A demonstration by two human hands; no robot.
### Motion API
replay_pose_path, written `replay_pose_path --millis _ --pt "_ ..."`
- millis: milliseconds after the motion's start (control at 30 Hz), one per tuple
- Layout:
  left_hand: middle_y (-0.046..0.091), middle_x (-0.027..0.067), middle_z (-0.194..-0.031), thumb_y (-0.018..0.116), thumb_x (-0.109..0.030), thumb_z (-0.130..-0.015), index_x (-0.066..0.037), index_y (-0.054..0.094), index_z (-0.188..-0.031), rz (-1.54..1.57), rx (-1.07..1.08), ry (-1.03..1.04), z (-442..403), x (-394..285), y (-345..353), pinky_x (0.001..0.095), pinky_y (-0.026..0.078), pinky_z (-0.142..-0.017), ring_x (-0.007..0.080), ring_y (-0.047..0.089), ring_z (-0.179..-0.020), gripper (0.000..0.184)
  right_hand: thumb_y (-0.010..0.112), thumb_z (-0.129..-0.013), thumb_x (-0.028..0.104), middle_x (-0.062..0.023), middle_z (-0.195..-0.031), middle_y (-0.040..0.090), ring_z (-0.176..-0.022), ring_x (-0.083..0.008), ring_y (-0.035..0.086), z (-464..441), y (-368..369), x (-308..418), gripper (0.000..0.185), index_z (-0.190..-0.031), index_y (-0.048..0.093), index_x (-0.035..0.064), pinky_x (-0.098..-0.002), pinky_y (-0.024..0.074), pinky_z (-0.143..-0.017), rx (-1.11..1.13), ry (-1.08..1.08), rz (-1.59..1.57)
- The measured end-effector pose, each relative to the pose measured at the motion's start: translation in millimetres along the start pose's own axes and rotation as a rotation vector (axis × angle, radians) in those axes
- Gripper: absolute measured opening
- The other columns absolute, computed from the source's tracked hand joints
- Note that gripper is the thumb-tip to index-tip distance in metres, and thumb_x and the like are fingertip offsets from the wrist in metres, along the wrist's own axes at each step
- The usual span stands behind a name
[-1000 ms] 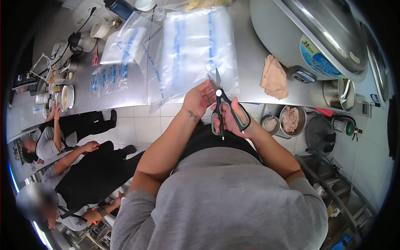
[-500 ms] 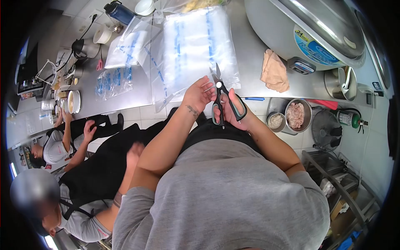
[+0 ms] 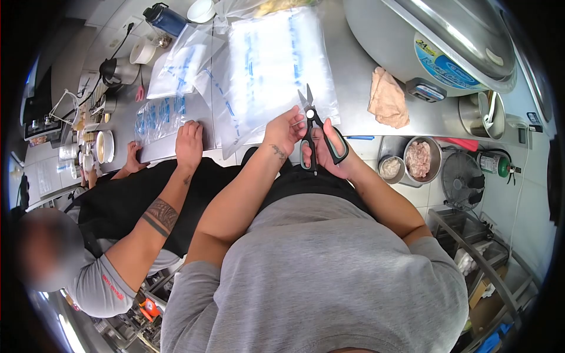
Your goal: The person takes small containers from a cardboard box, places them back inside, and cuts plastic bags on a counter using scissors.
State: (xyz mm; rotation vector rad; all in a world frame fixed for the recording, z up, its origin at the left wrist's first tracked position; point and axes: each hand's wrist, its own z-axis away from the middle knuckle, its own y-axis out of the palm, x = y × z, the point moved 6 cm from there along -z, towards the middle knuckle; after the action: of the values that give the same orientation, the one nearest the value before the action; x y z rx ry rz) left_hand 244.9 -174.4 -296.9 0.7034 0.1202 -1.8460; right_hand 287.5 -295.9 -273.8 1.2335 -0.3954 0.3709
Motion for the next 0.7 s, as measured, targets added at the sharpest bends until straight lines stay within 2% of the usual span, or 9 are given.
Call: replay_pose_path --millis 233,333,367,467,567,700 --pt "0.058 0.0007 -0.076 0.067 -0.021 -0.089 -0.008 0.061 -0.087 -0.043 0.059 -0.009 2.6 1.1 -0.3 0.0269 0.047 -0.057 0.0143 0.054 -0.065 0.015 0.039 -0.091 0.068 -0.0033 -0.078 0.056 -0.072 -0.0160 0.057 5.4 -5.5 -2.8 0.066 -0.113 0.052 0.0072 -0.0286 0.0452 -0.069 -0.041 -0.063 0.152" --pt "0.057 -0.0003 -0.070 0.067 -0.022 -0.089 -0.009 0.060 -0.081 -0.074 0.104 -0.023 8.9 1.3 -3.2 0.0254 0.045 -0.057 0.0128 0.051 -0.059 0.017 0.037 -0.089 0.072 -0.0037 -0.082 0.057 -0.076 -0.0164 0.057 2.2 -3.8 -10.0 0.071 -0.116 0.051 0.0073 -0.0301 0.0453 -0.073 0.006 -0.024 0.103" --pt "0.055 -0.0011 -0.066 0.068 -0.022 -0.088 -0.010 0.059 -0.077 -0.096 0.061 -0.020 17.9 -0.3 -1.5 0.0241 0.040 -0.055 0.0112 0.048 -0.055 0.019 0.035 -0.087 0.075 -0.0039 -0.086 0.056 -0.080 -0.0169 0.056 4.1 2.8 -7.5 0.077 -0.119 0.049 0.0072 -0.0317 0.0448 -0.076 0.042 0.011 0.068" --pt "0.054 -0.0023 -0.065 0.069 -0.022 -0.088 -0.011 0.059 -0.075 -0.153 0.009 0.005 16.2 -3.3 -10.1 0.0242 0.036 -0.053 0.0096 0.046 -0.055 0.019 0.032 -0.085 0.078 -0.0041 -0.087 0.055 -0.082 -0.0173 0.056 3.3 2.6 -5.8 0.081 -0.122 0.047 0.0076 -0.0327 0.0440 -0.077 0.084 0.008 0.071" --pt "0.055 -0.0042 -0.069 0.066 -0.025 -0.090 -0.013 0.059 -0.080 -0.237 0.035 0.039 15.0 -12.0 -16.7 0.0247 0.039 -0.059 0.0098 0.047 -0.059 0.018 0.032 -0.085 0.078 -0.0040 -0.087 0.054 -0.082 -0.0174 0.056 3.0 -0.6 -10.2 0.081 -0.123 0.046 0.0080 -0.0320 0.0437 -0.076 0.138 0.045 0.096" --pt "0.053 -0.0055 -0.067 0.066 -0.024 -0.090 -0.014 0.059 -0.079 -0.135 0.015 0.069 8.7 -20.9 -14.3 0.0242 0.034 -0.056 0.0087 0.044 -0.058 0.016 0.032 -0.084 0.080 -0.0044 -0.091 0.055 -0.082 -0.0169 0.056 4.8 1.4 -1.3 0.083 -0.123 0.045 0.0083 -0.0307 0.0437 -0.076 0.164 0.149 0.108"
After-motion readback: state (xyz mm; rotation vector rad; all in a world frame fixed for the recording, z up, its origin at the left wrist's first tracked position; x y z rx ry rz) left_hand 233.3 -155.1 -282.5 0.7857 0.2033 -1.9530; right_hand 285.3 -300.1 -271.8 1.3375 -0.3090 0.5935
